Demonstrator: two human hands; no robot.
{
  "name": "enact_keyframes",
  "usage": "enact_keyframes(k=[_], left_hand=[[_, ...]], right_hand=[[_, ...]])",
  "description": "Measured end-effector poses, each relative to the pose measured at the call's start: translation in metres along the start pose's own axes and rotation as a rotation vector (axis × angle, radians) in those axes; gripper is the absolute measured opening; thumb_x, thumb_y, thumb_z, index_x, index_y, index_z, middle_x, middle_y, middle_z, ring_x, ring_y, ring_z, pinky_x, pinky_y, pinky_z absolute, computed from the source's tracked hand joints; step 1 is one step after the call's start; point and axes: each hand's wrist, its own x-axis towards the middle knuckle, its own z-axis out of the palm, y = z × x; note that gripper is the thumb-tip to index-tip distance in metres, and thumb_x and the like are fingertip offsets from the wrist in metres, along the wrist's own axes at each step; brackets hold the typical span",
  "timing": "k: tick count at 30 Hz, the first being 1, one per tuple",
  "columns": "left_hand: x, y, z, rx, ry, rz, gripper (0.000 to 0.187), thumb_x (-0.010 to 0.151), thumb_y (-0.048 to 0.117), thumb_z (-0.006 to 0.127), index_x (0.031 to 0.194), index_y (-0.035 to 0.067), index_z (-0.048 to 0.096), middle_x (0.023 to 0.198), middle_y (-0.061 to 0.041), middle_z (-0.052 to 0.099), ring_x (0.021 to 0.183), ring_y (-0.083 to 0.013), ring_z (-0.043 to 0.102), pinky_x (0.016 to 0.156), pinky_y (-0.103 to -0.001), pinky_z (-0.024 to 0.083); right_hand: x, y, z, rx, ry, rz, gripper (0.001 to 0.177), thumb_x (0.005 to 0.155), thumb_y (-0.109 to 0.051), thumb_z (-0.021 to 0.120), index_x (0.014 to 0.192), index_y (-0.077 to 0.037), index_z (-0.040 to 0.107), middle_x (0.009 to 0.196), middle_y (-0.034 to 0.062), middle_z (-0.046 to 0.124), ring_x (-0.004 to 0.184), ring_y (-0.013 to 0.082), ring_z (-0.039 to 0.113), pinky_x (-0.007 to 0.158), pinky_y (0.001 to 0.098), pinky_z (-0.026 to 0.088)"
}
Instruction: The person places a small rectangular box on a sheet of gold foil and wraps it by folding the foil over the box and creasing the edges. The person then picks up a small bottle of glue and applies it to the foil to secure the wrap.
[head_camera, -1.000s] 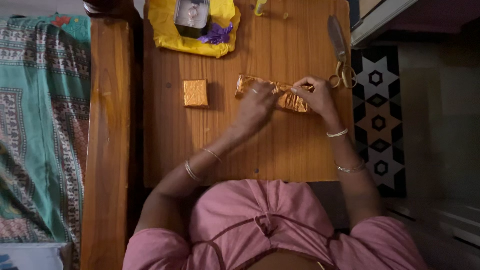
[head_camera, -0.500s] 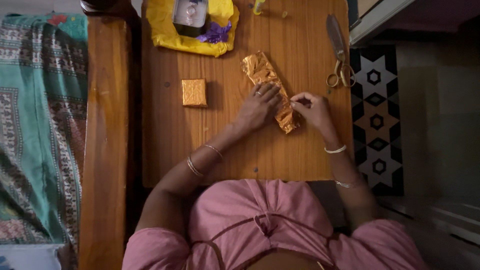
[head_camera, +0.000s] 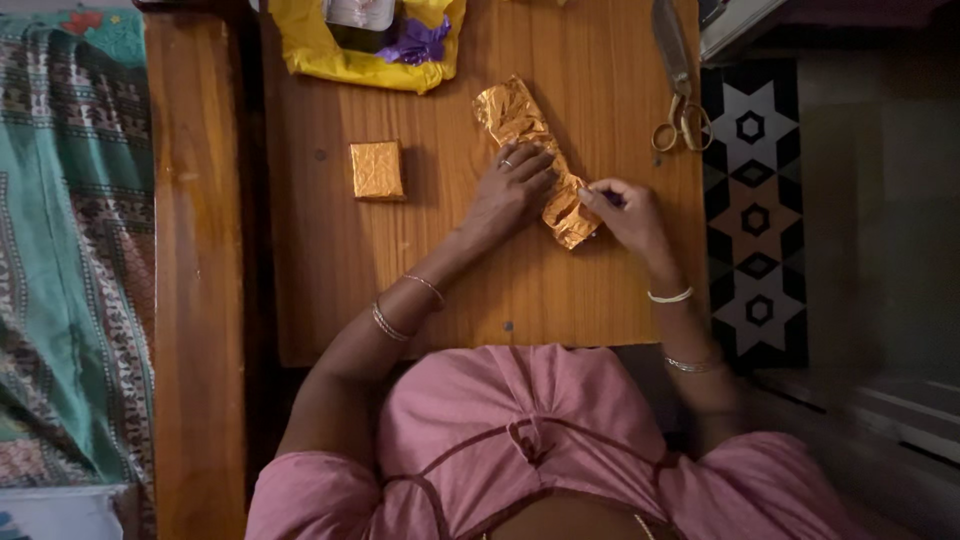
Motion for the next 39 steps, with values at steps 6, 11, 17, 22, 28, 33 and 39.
enact_keyframes(k=[6,11,17,22,28,33,39], left_hand=[[0.002,0.002,-0.007,-0.025,-0.049,-0.008,0.030,0.092,0.026,0.074,0.115,0.006,0.075,0.132,-0.013,0.067,0.131,-0.0312,0.057,0.115,-0.048,0.040],[0.001,0.004,-0.006,-0.004,-0.062,-0.022,0.034,0.090,0.033,0.076,0.112,0.007,0.075,0.131,-0.012,0.067,0.130,-0.0312,0.056,0.115,-0.050,0.038],[0.001,-0.001,-0.001,-0.031,-0.036,0.015,0.034,0.091,0.035,0.081,0.111,0.008,0.075,0.130,-0.011,0.068,0.131,-0.0298,0.058,0.117,-0.050,0.039],[0.003,-0.025,-0.017,-0.210,-0.086,0.101,0.035,0.085,0.030,0.084,0.112,0.009,0.076,0.132,-0.013,0.068,0.133,-0.0330,0.056,0.119,-0.053,0.036],[0.006,-0.039,-0.037,-0.391,-0.233,0.062,0.038,0.081,0.025,0.086,0.113,0.008,0.077,0.136,-0.012,0.067,0.138,-0.0337,0.053,0.122,-0.053,0.030],[0.010,-0.041,-0.043,-0.372,-0.296,0.055,0.035,0.083,0.024,0.086,0.113,0.009,0.077,0.140,-0.010,0.065,0.141,-0.0311,0.051,0.125,-0.051,0.029],[0.006,-0.043,-0.040,-0.358,-0.306,0.051,0.037,0.082,0.021,0.085,0.116,0.010,0.077,0.142,-0.009,0.065,0.142,-0.0309,0.051,0.125,-0.052,0.027]], right_hand=[[-0.009,0.002,0.004,-0.309,0.023,0.108,0.019,0.093,-0.020,0.077,0.089,-0.002,0.075,0.061,0.0001,0.060,0.053,0.0046,0.047,0.047,0.0242,0.033],[-0.019,0.005,-0.004,-0.451,-0.062,0.107,0.019,0.096,-0.024,0.075,0.092,-0.006,0.077,0.060,0.0002,0.060,0.051,0.0080,0.046,0.046,0.0244,0.032],[-0.019,-0.001,-0.029,-0.481,0.082,-0.109,0.024,0.103,-0.015,0.067,0.126,-0.010,0.069,0.107,0.0064,0.071,0.077,0.0113,0.062,0.063,0.0262,0.054],[-0.010,-0.008,-0.023,-0.889,0.072,-0.759,0.046,0.089,-0.008,0.078,0.134,-0.014,0.068,0.142,0.0086,0.062,0.132,0.0277,0.056,0.114,0.0422,0.049],[-0.001,-0.018,-0.006,-0.813,0.028,-0.905,0.041,0.088,-0.010,0.082,0.126,-0.023,0.074,0.145,0.0070,0.060,0.136,0.0304,0.053,0.114,0.0437,0.046],[0.002,-0.028,-0.004,-0.799,-0.022,-0.982,0.042,0.085,-0.008,0.082,0.124,-0.022,0.076,0.144,0.0075,0.060,0.134,0.0311,0.054,0.107,0.0457,0.047],[0.004,-0.029,0.000,-0.890,-0.013,-0.964,0.041,0.081,-0.004,0.078,0.114,-0.027,0.077,0.141,0.0035,0.063,0.132,0.0315,0.057,0.105,0.0433,0.048]])
